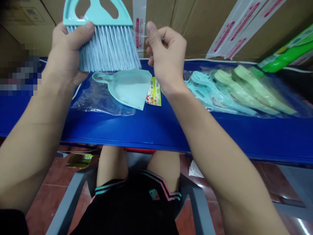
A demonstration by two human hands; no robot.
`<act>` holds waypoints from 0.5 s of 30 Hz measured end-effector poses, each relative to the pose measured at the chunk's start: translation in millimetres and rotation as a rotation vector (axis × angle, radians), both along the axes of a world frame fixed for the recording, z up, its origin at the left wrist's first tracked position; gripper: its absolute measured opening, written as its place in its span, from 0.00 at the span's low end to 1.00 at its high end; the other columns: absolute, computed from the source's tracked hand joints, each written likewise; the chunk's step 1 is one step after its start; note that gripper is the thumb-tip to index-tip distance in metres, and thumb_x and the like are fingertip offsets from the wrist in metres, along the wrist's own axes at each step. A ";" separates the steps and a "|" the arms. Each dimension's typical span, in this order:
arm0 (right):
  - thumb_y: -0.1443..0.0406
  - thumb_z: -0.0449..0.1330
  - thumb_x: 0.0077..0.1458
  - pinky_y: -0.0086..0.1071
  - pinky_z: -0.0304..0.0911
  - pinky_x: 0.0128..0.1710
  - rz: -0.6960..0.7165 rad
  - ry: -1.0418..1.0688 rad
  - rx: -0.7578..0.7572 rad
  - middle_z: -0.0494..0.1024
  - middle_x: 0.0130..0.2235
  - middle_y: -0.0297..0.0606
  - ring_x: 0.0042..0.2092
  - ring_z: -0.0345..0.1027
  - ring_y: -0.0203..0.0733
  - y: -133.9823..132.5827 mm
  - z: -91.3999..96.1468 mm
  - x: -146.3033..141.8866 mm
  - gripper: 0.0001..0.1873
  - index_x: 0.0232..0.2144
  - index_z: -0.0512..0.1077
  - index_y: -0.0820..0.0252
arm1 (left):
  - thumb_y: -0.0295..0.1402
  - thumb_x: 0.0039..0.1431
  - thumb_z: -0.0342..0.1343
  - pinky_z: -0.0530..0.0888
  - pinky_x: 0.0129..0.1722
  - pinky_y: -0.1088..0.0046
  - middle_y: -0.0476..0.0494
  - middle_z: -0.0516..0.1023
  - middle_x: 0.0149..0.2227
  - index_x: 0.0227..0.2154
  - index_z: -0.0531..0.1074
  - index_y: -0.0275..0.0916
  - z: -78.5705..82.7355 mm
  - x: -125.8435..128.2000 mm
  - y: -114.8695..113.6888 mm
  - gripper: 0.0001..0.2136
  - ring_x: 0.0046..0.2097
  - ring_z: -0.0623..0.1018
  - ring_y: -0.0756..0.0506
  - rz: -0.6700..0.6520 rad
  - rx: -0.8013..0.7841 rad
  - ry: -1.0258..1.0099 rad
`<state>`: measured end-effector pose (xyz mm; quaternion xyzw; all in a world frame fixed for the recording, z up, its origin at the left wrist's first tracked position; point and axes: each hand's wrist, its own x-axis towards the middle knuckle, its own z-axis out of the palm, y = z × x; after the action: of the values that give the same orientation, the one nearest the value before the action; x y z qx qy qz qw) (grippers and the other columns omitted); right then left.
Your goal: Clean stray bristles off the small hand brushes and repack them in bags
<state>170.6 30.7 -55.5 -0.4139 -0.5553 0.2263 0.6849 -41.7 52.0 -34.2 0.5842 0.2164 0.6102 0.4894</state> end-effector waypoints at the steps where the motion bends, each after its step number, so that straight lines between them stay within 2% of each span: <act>1: 0.51 0.65 0.68 0.32 0.53 0.21 -0.003 0.005 -0.009 0.69 0.24 0.31 0.21 0.54 0.32 -0.8 1.3 -0.2 0.26 0.22 0.64 0.54 | 0.18 0.68 0.57 0.82 0.61 0.54 0.45 0.82 0.36 0.37 0.76 0.32 -0.2 -0.3 0.5 0.06 0.40 0.84 0.47 -0.001 -0.001 0.003; 3: 0.53 0.66 0.67 0.31 0.54 0.21 0.002 0.015 -0.024 0.70 0.24 0.31 0.21 0.55 0.31 -3.9 4.9 -1.2 0.26 0.21 0.64 0.55 | 0.18 0.69 0.57 0.83 0.60 0.57 0.47 0.83 0.36 0.37 0.76 0.34 -0.2 -1.1 1.9 0.07 0.41 0.85 0.47 -0.005 -0.006 0.017; 7: 0.65 0.66 0.67 0.31 0.54 0.22 0.018 0.051 -0.044 0.70 0.24 0.30 0.20 0.57 0.31 -11.4 10.7 -2.6 0.23 0.21 0.65 0.55 | 0.18 0.69 0.57 0.84 0.57 0.63 0.45 0.85 0.38 0.36 0.78 0.37 1.3 -2.0 3.3 0.09 0.45 0.86 0.45 -0.005 -0.013 0.059; 9: 0.70 0.65 0.66 0.31 0.54 0.23 0.030 0.056 -0.040 0.71 0.24 0.30 0.21 0.58 0.31 -14.1 11.5 -2.5 0.21 0.21 0.67 0.55 | 0.17 0.69 0.57 0.84 0.55 0.65 0.46 0.85 0.37 0.35 0.78 0.37 2.0 -1.0 2.5 0.10 0.44 0.86 0.46 -0.003 -0.014 0.052; 12: 0.71 0.64 0.67 0.30 0.54 0.22 0.053 0.031 -0.020 0.71 0.25 0.29 0.21 0.58 0.31 -14.3 10.5 -2.4 0.18 0.24 0.70 0.55 | 0.16 0.69 0.55 0.84 0.55 0.62 0.49 0.84 0.34 0.36 0.76 0.34 2.0 1.4 0.9 0.09 0.39 0.86 0.48 0.000 -0.010 0.010; 15: 0.71 0.62 0.67 0.29 0.55 0.22 0.047 0.018 -0.022 0.72 0.27 0.29 0.22 0.58 0.31 -9.8 7.9 -2.2 0.14 0.28 0.71 0.56 | 0.16 0.70 0.53 0.84 0.53 0.63 0.48 0.83 0.35 0.37 0.75 0.33 1.4 2.1 0.6 0.09 0.39 0.85 0.48 -0.004 0.002 0.012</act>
<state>168.4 21.0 -47.6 -0.4062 -0.5563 0.2519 0.6798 -39.7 52.6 -32.8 0.5886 0.2175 0.6060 0.4889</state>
